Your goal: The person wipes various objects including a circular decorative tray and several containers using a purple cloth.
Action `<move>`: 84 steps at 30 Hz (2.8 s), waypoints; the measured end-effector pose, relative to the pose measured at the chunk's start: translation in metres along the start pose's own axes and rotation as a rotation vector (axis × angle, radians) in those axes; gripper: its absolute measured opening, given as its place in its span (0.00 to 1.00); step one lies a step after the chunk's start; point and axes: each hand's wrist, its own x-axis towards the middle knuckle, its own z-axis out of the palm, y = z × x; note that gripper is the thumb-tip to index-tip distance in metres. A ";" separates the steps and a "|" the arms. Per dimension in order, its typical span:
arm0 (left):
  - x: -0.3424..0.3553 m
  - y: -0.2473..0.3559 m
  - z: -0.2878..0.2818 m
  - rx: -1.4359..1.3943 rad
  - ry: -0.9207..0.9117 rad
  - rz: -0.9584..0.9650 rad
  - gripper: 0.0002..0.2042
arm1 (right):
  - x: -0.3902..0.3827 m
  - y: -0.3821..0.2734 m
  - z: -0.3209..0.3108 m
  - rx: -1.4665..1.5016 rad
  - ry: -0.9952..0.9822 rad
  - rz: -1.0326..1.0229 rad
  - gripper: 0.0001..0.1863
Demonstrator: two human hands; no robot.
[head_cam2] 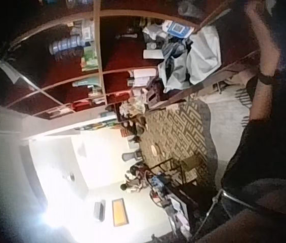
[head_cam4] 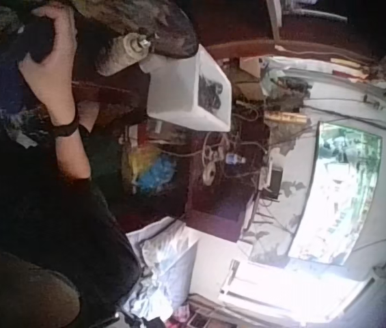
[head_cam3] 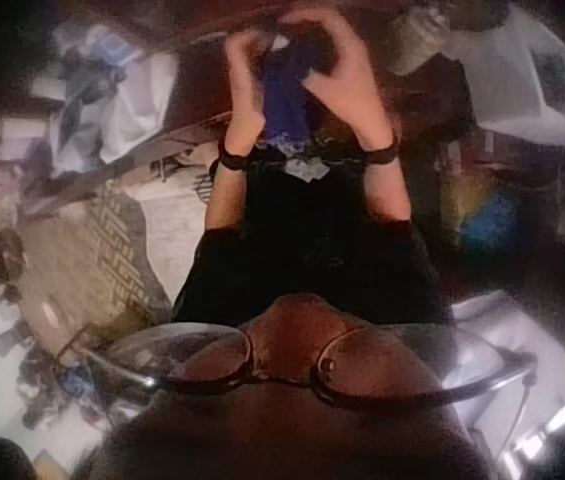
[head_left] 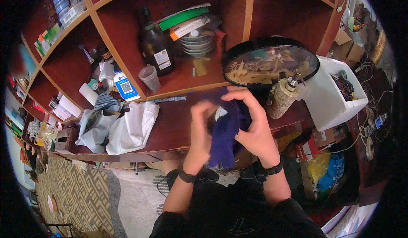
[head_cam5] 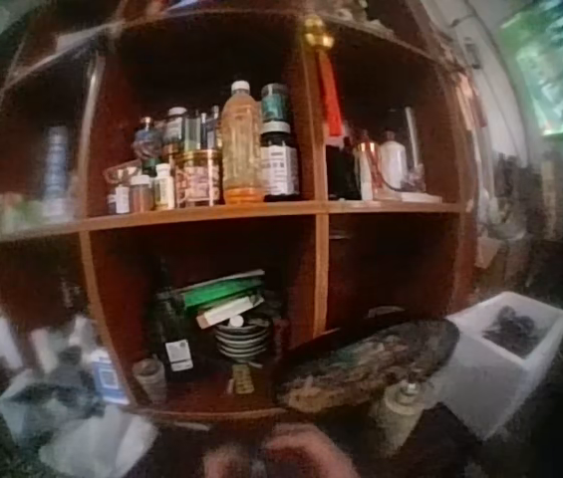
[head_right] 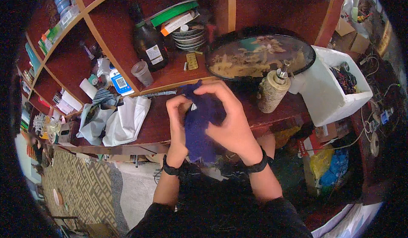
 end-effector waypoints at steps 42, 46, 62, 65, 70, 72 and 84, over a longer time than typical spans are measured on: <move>-0.011 0.014 0.011 0.036 -0.018 0.078 0.42 | -0.036 0.014 -0.010 0.148 0.191 0.146 0.30; -0.010 0.015 0.007 -0.079 -0.019 0.004 0.42 | -0.025 0.006 -0.023 0.084 -0.018 0.068 0.36; -0.014 0.032 0.022 0.271 -0.022 0.252 0.27 | -0.003 0.004 -0.034 0.022 -0.107 0.047 0.26; -0.017 0.029 0.026 0.272 0.049 0.284 0.24 | -0.008 0.007 -0.021 0.040 0.031 0.023 0.20; -0.029 0.014 0.031 0.382 0.163 0.321 0.20 | -0.012 0.010 -0.009 0.041 0.209 0.029 0.12; -0.023 0.021 0.032 0.473 0.143 0.367 0.21 | -0.015 0.013 -0.008 0.071 0.350 0.063 0.09; -0.021 0.021 0.041 0.440 0.188 0.334 0.24 | -0.048 0.017 -0.012 0.303 0.322 0.184 0.19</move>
